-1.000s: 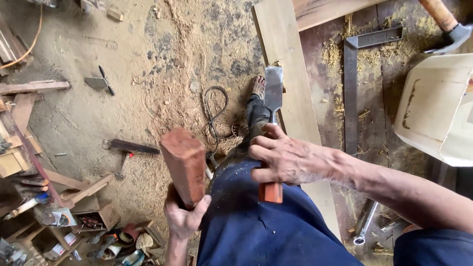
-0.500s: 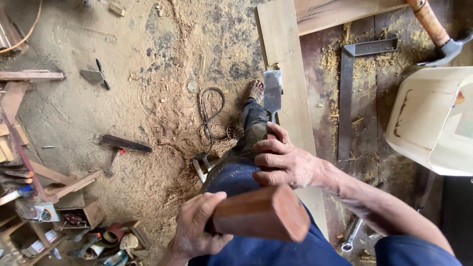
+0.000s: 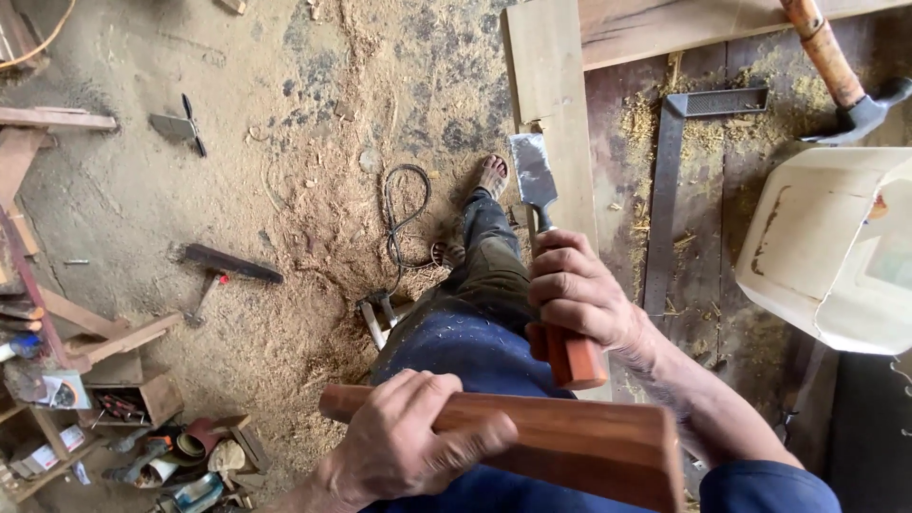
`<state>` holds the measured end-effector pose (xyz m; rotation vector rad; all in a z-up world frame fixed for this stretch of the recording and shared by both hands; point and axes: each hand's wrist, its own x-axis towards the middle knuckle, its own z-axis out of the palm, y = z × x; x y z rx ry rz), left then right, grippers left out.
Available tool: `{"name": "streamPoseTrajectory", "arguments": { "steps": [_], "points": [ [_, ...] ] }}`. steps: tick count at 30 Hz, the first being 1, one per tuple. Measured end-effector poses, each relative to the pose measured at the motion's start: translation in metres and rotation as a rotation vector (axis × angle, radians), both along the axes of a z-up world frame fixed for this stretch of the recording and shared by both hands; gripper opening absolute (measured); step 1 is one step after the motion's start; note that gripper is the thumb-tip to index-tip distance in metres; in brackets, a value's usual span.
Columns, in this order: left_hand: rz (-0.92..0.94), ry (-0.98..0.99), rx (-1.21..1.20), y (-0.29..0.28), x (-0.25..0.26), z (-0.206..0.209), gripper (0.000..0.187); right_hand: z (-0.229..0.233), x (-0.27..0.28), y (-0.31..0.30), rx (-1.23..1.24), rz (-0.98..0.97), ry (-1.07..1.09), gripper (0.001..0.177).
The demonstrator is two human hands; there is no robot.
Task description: Using a chisel and a wooden mallet to manually carve a mortise slot into a wooden board.
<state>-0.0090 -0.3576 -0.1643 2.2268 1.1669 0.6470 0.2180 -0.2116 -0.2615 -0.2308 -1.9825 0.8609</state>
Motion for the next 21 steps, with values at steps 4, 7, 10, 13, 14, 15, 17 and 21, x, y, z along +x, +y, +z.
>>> {"name": "streamPoseTrajectory", "arguments": {
  "steps": [4, 7, 10, 13, 14, 15, 17, 21],
  "points": [
    [0.124, 0.000, -0.061, 0.015, 0.023, 0.029, 0.061, 0.019, 0.000, 0.006, -0.080, 0.006, -0.029, 0.015],
    [-0.025, 0.151, 0.245, 0.012, 0.029, 0.033, 0.026, 0.033, -0.002, 0.011, -0.138, -0.023, -0.030, 0.016],
    [0.008, 0.266, 0.339, 0.021, 0.039, 0.041, 0.030, 0.034, -0.002, 0.012, -0.194, -0.031, -0.019, 0.018],
    [0.044, 0.357, 0.335, 0.042, 0.032, 0.036, 0.028, 0.039, -0.004, 0.011, -0.230, -0.061, -0.001, 0.019],
    [-0.051, 0.475, 0.454, 0.050, 0.025, 0.032, 0.045, 0.043, -0.006, 0.011, -0.255, -0.090, 0.009, 0.019],
    [-0.049, 0.475, 0.456, 0.043, 0.033, 0.037, 0.045, 0.041, -0.005, 0.010, -0.252, -0.088, 0.009, 0.019],
    [0.022, 0.264, 0.358, 0.031, 0.050, 0.043, 0.048, 0.034, -0.002, 0.009, -0.212, -0.098, 0.008, 0.019],
    [-0.197, 0.621, 0.705, 0.027, 0.047, 0.044, 0.009, 0.029, 0.002, 0.005, -0.212, -0.037, -0.025, 0.022]
  ]
}}
